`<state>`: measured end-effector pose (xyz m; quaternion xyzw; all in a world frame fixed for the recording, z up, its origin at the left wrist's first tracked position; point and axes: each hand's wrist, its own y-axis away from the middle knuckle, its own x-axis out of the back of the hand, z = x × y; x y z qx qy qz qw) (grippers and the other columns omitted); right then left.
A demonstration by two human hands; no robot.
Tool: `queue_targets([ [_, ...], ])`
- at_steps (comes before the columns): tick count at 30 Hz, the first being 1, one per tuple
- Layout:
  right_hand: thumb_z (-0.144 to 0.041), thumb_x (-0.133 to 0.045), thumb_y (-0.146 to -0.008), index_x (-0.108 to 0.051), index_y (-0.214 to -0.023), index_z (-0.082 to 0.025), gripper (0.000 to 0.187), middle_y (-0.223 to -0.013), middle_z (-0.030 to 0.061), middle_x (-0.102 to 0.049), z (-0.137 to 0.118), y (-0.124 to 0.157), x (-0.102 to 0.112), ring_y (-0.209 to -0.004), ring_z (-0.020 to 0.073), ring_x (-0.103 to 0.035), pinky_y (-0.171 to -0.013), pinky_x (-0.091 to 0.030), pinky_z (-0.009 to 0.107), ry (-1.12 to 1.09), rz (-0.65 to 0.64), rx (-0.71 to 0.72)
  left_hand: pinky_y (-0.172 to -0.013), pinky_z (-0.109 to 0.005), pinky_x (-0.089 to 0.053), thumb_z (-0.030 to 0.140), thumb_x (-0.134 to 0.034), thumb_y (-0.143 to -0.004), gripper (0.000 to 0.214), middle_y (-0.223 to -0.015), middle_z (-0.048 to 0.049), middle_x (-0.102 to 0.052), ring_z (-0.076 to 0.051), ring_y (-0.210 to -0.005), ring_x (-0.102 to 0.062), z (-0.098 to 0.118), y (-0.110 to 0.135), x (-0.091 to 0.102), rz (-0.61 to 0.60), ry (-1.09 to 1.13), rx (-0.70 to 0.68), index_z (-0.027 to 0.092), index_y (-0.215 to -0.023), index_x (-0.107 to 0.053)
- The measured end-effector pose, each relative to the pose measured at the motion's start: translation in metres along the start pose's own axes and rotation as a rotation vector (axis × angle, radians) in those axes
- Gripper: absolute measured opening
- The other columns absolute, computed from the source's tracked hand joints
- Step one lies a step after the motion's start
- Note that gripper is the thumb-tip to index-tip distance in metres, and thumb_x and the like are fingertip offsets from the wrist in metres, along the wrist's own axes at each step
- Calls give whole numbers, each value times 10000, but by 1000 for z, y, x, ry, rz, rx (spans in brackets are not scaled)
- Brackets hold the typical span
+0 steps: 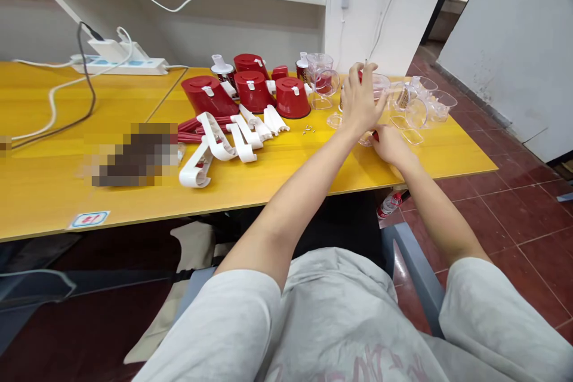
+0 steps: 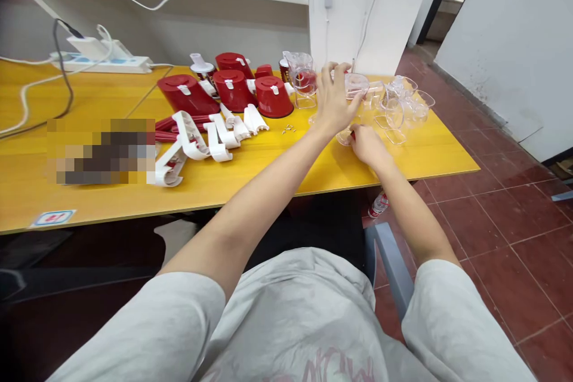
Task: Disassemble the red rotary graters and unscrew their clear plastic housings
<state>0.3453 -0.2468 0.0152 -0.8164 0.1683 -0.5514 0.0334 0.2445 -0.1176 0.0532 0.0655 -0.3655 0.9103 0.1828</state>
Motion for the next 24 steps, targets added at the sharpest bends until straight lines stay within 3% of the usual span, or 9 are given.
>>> queue_targets([
  [2,-441,-737,-1127,-735,-1361,-175,354,-1383,123,-736,-6,-1,9,-1238,254,-736,-1103,-654,493,-18,36,8,-1429,-715,-118,933,-842,-763,1025,-1808,-19,-447,-456,-1696,-208,-10,-5,9,-24,-97,12,371,-1569,-551],
  [4,-410,-739,-1118,-765,-1274,-178,281,-1273,115,-774,-9,6,22,-1182,260,-751,-1097,-644,494,-47,88,16,-1392,-774,-160,708,-1007,-733,1009,-1834,-57,-422,-497,-1680,-244,-16,-10,10,-80,-237,38,351,-1573,-579],
  [7,-379,-740,-1090,-786,-1153,-218,179,-1086,86,-807,-12,26,49,-959,262,-783,-926,-659,441,-124,174,32,-1327,-819,-249,439,-1024,-798,777,-1775,-126,-503,-516,-1621,-362,-20,-18,3,-136,-387,50,320,-1480,-670],
  [11,-430,-713,-1087,-759,-1113,-254,184,-977,38,-802,-16,47,83,-629,183,-703,-638,-570,349,-230,301,38,-1313,-789,-321,477,-1027,-812,557,-1515,-122,-693,-482,-1537,-471,-28,-30,-5,-117,-308,34,317,-1257,-733],
  [15,-488,-729,-1074,-750,-1097,-258,233,-914,35,-781,-23,59,103,-793,209,-766,-782,-614,379,-312,523,108,-1333,-675,-398,656,-1039,-734,629,-1451,-95,-679,-400,-1446,-561,-28,-33,6,-95,-116,-52,320,-1132,-687],
  [18,-559,-766,-1033,-712,-1284,-294,369,-941,38,-771,-35,71,113,-835,227,-757,-806,-626,412,-438,667,188,-1315,-635,-447,797,-956,-747,718,-1436,-53,-664,-360,-1427,-554,-4,-10,39,-2,-25,-146,352,-1198,-618],
  [21,-600,-610,-1105,-627,-1404,-355,386,-1112,60,-781,-57,86,126,-888,254,-780,-766,-647,437,-579,706,296,-1254,-590,-526,834,-944,-725,873,-1500,-21,-618,-339,-1425,-569,34,40,90,100,58,-236,405,-1356,-519],
  [22,-593,-542,-1139,-627,-1391,-374,345,-1171,58,-780,-66,90,131,-948,270,-800,-797,-670,463,-598,716,328,-1269,-584,-522,825,-915,-774,902,-1599,-24,-562,-347,-1470,-564,45,60,108,134,85,-215,436,-1455,-469],
  [24,-563,-452,-1192,-656,-1329,-406,292,-1249,34,-772,-85,92,139,-1103,292,-820,-932,-700,509,-603,724,367,-1197,-577,-585,815,-890,-817,985,-1679,-62,-508,-381,-1496,-593,58,99,139,60,93,-140,470,-1597,-397],
])
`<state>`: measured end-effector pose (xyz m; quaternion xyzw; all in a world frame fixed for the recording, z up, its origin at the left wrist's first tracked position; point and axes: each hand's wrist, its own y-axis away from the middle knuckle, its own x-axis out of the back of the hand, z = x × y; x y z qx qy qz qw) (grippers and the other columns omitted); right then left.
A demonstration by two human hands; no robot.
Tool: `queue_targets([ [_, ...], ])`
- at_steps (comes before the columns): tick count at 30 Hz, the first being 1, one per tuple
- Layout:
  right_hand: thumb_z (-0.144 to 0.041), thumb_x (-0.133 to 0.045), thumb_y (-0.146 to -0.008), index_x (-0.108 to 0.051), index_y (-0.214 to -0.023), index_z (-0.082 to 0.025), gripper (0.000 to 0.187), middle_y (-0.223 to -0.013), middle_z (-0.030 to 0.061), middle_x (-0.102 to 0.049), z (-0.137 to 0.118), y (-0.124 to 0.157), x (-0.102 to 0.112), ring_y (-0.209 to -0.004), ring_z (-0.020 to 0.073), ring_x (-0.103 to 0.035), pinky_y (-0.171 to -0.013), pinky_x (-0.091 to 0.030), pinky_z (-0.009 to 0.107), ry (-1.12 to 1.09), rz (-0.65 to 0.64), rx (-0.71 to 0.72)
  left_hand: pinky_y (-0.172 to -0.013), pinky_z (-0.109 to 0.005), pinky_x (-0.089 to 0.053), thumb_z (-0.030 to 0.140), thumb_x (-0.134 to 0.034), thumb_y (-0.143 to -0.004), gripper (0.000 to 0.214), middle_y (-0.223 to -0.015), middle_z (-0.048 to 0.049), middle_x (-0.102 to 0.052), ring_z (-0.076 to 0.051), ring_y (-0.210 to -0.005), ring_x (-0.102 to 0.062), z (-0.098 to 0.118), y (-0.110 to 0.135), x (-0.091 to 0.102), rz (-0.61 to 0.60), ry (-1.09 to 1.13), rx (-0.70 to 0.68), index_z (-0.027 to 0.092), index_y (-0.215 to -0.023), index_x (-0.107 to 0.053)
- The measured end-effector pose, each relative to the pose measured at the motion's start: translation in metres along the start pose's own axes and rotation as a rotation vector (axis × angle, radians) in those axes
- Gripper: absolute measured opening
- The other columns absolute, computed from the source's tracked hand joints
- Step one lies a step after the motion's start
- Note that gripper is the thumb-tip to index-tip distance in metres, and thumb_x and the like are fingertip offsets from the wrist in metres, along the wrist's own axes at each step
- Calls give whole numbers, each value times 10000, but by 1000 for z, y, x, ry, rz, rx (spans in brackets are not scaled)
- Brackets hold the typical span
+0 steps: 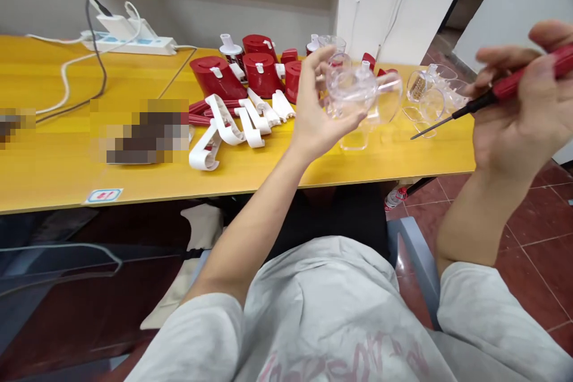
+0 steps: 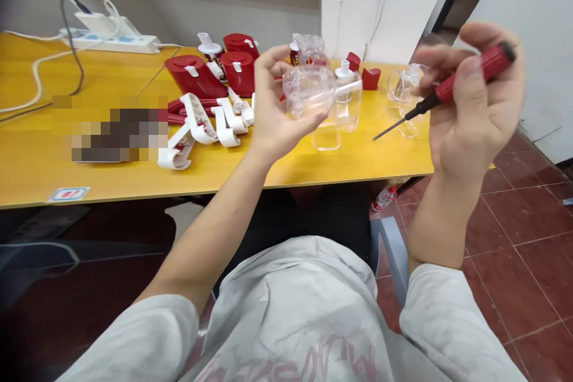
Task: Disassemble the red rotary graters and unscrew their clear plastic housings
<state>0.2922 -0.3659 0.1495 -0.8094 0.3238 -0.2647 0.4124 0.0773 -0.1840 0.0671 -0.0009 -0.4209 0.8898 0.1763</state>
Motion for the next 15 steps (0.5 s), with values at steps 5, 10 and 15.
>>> queue_targets([
  [5,-562,-613,-1170,-703,-1116,-370,219,-1134,18,-652,-18,-20,-38,-958,248,-850,-722,-661,361,-195,81,173,-1099,-572,-659,899,-905,-737,1257,-1611,-120,-544,-437,-1509,-621,-16,48,40,-53,-87,53,454,-1757,-322],
  [10,-566,-660,-1129,-620,-1140,-337,232,-1007,21,-654,-24,-39,-85,-868,225,-802,-497,-470,321,-252,-126,107,-1208,-552,-609,849,-959,-719,1132,-1544,-132,-615,-395,-1468,-634,-45,51,46,37,-137,-51,361,-1660,-563],
  [15,-452,-689,-1049,-528,-994,-329,210,-1005,3,-685,-26,-63,-126,-831,219,-775,-543,-529,367,-272,-372,147,-1224,-538,-597,806,-975,-737,1046,-1469,-126,-674,-368,-1410,-684,-51,55,56,55,-102,-96,296,-1578,-619],
])
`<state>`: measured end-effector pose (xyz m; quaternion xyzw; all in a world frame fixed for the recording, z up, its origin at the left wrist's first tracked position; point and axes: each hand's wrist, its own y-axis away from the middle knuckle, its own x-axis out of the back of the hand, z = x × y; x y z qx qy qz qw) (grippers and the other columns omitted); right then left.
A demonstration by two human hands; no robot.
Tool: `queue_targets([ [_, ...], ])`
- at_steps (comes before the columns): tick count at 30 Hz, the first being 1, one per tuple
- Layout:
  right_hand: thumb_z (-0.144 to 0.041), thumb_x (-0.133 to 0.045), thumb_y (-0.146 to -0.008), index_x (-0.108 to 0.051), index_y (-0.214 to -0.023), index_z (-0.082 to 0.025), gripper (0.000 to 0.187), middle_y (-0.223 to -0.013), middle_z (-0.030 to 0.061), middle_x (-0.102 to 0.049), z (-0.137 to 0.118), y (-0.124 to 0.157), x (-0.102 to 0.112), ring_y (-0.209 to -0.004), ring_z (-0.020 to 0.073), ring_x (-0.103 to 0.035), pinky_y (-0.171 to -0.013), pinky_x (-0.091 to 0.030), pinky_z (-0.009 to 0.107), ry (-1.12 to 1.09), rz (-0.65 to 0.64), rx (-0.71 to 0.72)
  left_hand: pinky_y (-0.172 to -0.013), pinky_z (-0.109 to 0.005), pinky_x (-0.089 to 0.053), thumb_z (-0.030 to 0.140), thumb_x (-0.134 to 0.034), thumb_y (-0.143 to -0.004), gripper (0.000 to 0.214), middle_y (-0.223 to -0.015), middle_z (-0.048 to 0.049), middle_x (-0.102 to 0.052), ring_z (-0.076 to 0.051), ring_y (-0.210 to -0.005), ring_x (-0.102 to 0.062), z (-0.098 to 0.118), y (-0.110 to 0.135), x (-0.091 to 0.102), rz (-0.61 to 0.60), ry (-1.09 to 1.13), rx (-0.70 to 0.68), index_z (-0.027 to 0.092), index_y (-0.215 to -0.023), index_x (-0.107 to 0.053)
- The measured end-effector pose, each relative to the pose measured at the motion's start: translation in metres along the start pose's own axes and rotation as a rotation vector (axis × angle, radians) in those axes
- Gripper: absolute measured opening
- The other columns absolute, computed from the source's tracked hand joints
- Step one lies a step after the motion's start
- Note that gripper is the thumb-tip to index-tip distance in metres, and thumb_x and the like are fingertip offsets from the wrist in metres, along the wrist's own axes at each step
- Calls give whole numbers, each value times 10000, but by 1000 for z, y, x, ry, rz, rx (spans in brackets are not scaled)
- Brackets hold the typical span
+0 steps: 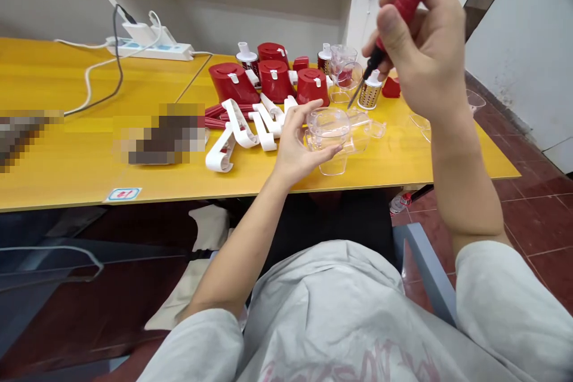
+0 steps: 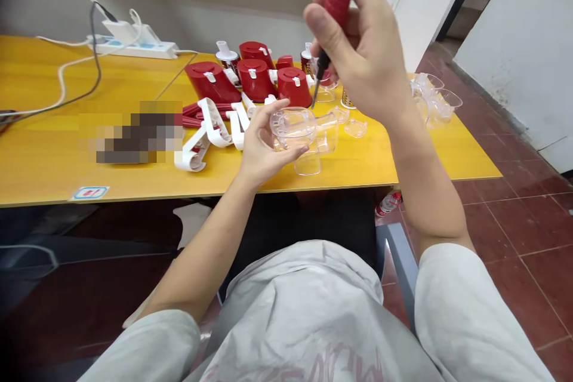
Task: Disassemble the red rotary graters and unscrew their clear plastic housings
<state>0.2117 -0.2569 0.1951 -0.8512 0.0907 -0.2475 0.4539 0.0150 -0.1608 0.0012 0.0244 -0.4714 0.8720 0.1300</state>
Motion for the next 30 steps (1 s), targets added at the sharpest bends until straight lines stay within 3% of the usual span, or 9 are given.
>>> queue_targets([
  [5,-505,-632,-1051,-430,-1069,-318,276,-1046,-3,-646,16,-19,-27,-786,188,-742,-588,-566,339,-43,-144,-17,-1238,-526,-595,813,-966,-751,1041,-1540,-110,-646,-352,-1430,-696,-14,2,9,2,53,16,322,-1565,-541],
  [9,-417,-598,-1087,-386,-1082,-294,245,-1014,-22,-561,20,-27,-39,-771,149,-719,-657,-578,308,-92,-193,-14,-1309,-571,-539,875,-954,-705,1110,-1580,-126,-647,-392,-1515,-639,-17,0,13,-45,48,14,305,-1569,-554],
  [14,-456,-590,-1055,-369,-1071,-306,268,-972,-41,-573,32,-31,-41,-705,138,-683,-593,-539,288,-31,-204,-41,-1408,-631,-416,906,-908,-731,1145,-1683,-151,-611,-444,-1625,-540,-11,-2,18,-97,38,20,285,-1624,-550],
  [18,-461,-606,-990,-401,-1042,-313,258,-885,-44,-572,34,-30,-42,-631,174,-646,-491,-489,334,-38,-148,-55,-1440,-664,-362,859,-917,-775,1166,-1815,-144,-490,-452,-1698,-460,-18,2,22,-133,57,12,325,-1713,-475],
  [24,-196,-775,-888,-474,-865,-251,306,-904,18,-655,14,-39,-38,-772,169,-593,-654,-558,316,144,-160,40,-1445,-683,-357,771,-956,-807,1231,-1909,-104,-344,-447,-1755,-378,-30,6,23,-171,101,27,406,-1802,-330],
  [27,-76,-794,-825,-534,-915,-216,309,-892,-26,-626,9,-40,-37,-794,133,-549,-743,-538,292,194,-118,67,-1459,-684,-324,754,-961,-814,1230,-1919,-98,-323,-449,-1768,-349,-32,6,23,-177,94,17,411,-1806,-319],
  [30,-67,-804,-806,-631,-1028,-208,315,-907,-48,-610,9,-42,-32,-781,122,-538,-766,-548,299,252,-118,88,-1470,-679,-295,760,-951,-823,1219,-1924,-104,-311,-454,-1775,-328,-31,6,23,-172,77,6,397,-1806,-327],
])
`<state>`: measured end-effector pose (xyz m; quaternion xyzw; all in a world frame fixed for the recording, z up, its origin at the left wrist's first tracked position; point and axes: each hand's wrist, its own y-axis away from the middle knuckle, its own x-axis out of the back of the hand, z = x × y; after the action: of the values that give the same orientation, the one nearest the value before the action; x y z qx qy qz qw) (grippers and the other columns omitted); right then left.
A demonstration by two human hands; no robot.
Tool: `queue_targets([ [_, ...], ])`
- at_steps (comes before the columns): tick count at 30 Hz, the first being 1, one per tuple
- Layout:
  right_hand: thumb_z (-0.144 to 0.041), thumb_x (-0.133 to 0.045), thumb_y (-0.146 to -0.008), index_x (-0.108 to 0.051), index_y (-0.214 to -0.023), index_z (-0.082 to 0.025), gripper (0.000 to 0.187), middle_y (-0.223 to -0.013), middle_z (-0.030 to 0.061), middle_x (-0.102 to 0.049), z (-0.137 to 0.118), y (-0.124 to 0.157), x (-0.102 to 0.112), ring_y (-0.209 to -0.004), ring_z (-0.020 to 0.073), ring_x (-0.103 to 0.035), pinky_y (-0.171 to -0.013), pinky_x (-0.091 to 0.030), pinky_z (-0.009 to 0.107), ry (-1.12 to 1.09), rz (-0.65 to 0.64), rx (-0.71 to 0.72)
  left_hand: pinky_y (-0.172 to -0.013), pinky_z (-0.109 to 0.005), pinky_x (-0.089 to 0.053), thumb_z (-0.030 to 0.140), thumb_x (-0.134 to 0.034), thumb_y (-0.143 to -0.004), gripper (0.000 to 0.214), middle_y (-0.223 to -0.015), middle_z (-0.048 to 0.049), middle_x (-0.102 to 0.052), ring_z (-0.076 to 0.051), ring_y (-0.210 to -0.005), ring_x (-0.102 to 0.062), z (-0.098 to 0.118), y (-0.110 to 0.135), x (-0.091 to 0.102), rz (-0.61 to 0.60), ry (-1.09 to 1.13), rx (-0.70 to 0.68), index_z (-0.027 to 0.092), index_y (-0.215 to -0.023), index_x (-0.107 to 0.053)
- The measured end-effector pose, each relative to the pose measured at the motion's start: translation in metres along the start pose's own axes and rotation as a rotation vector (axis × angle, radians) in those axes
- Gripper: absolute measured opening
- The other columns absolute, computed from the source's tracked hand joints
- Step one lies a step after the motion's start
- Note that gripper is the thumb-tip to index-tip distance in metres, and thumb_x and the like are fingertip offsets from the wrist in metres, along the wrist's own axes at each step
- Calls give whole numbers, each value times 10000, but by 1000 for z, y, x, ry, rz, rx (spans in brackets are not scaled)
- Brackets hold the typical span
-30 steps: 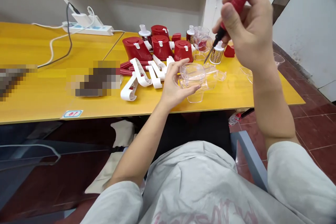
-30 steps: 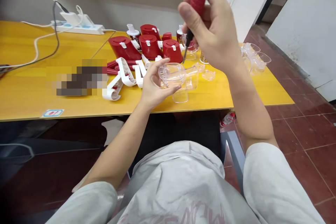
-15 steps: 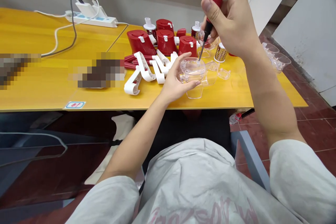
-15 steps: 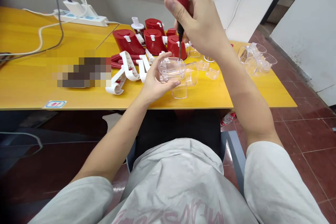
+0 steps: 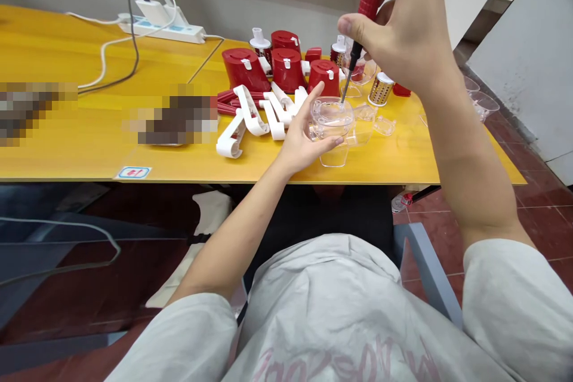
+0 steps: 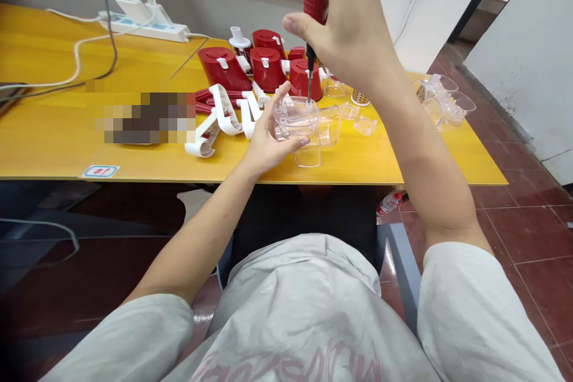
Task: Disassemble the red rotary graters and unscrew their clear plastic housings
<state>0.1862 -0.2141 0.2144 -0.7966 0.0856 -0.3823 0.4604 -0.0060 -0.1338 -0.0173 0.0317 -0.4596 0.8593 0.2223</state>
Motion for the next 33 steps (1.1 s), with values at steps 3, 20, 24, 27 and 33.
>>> queue_targets([
  [3,-136,-810,-845,-711,-1041,-258,251,-956,-27,-673,6,-5,8,-800,155,-620,-745,-592,321,-14,-111,3,-1469,-668,-299,777,-939,-825,1224,-1926,-111,-305,-457,-1776,-325,1,0,0,-6,4,11,391,-1809,-322],
  [20,-14,-816,-852,-867,-1144,-160,330,-829,-14,-577,-4,-16,0,-742,149,-511,-978,-593,423,139,-74,47,-1388,-673,-445,854,-922,-773,1201,-1840,-129,-457,-439,-1690,-495,3,1,-4,51,-15,42,397,-1760,-412],
  [24,70,-728,-870,-777,-1289,-128,466,-1161,43,-728,1,-16,15,-837,133,-663,-855,-602,334,-130,-201,-34,-1365,-664,-475,880,-911,-761,1182,-1801,-140,-491,-444,-1674,-508,1,2,-6,63,-19,44,382,-1722,-433],
  [27,86,-696,-869,-748,-1316,-157,511,-1280,27,-749,0,-12,23,-913,118,-738,-819,-593,277,-255,-296,-18,-1224,-628,-614,905,-901,-746,1154,-1683,-144,-585,-411,-1518,-668,-2,3,-11,86,60,59,389,-1654,-411],
  [33,-94,-742,-944,-838,-1128,-166,220,-896,3,-652,-5,-10,7,-773,145,-582,-853,-561,340,116,-94,24,-1128,-584,-665,919,-898,-730,1056,-1511,-116,-638,-372,-1362,-749,-3,4,-17,127,97,66,393,-1522,-439],
])
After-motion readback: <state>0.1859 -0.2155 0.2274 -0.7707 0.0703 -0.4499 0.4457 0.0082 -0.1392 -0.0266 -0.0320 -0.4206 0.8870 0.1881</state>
